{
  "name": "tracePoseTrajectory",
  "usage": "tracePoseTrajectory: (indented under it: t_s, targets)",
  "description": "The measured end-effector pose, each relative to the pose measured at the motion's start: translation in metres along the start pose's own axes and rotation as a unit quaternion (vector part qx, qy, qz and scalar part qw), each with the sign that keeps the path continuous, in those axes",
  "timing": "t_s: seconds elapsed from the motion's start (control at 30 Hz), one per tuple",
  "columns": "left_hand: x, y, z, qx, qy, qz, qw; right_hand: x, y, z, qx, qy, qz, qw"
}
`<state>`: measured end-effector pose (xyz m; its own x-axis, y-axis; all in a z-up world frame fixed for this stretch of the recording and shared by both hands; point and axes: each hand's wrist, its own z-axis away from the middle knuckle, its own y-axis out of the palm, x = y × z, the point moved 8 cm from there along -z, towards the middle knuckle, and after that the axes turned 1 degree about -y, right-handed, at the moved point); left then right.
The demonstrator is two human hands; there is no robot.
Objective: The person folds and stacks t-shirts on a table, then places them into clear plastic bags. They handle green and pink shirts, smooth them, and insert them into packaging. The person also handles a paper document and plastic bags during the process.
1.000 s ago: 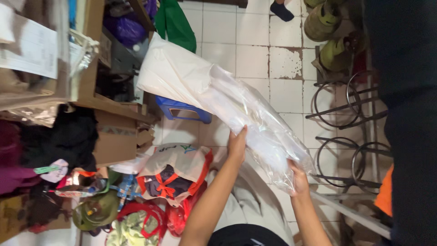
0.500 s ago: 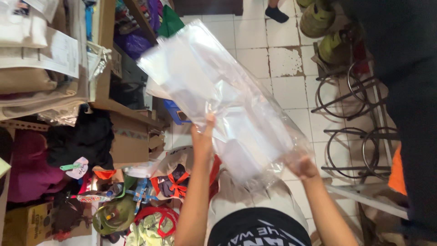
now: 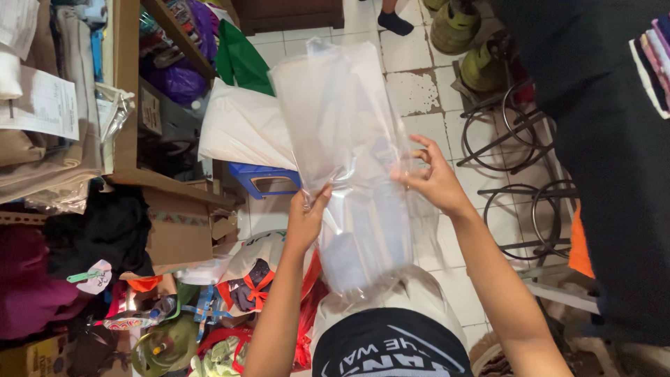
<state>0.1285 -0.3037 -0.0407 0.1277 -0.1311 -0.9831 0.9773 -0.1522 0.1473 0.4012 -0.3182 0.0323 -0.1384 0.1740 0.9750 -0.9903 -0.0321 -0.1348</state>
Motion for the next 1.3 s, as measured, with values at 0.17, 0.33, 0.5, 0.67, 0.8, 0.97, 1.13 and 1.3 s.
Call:
tracePoseTrajectory:
  t_s: [0.17,0.33,0.5,0.67,0.8,0.97,1.13,1.3]
  targets:
    - [0.006,-0.003,0.007,-0.031,-0.042,0.061,0.997,-0.008,-0.017,0.002,-0.003,0.083,-0.108,0.991]
    - [0.024,-0.022,0.011,-0.079,-0.116,0.072,0.987,-0.005,-0.039,0.013,0.006,0.086,-0.257,0.963]
    - [0.034,-0.014,0.001,-0.039,-0.08,0.138,0.987,-0.026,-0.047,0.019,-0.058,0.092,-0.33,0.938]
    - [0.034,-0.002,-0.002,-0.009,-0.064,0.152,0.986,-0.028,-0.054,0.025,-0.038,0.031,-0.184,0.982]
    - [0.027,0.009,-0.002,0.012,-0.054,0.142,0.988,-0.018,-0.056,0.034,-0.053,0.029,-0.189,0.98]
    - [0.022,0.025,-0.001,0.025,-0.074,0.098,0.992,0.005,-0.036,0.045,-0.035,0.062,-0.408,0.91]
    - [0.029,0.044,0.007,0.045,-0.068,0.124,0.989,0.031,-0.028,0.062,-0.009,-0.054,-0.2,0.978]
    - [0.042,0.063,0.016,0.066,-0.095,0.055,0.992,-0.01,-0.041,0.067,-0.1,0.043,-0.079,0.991]
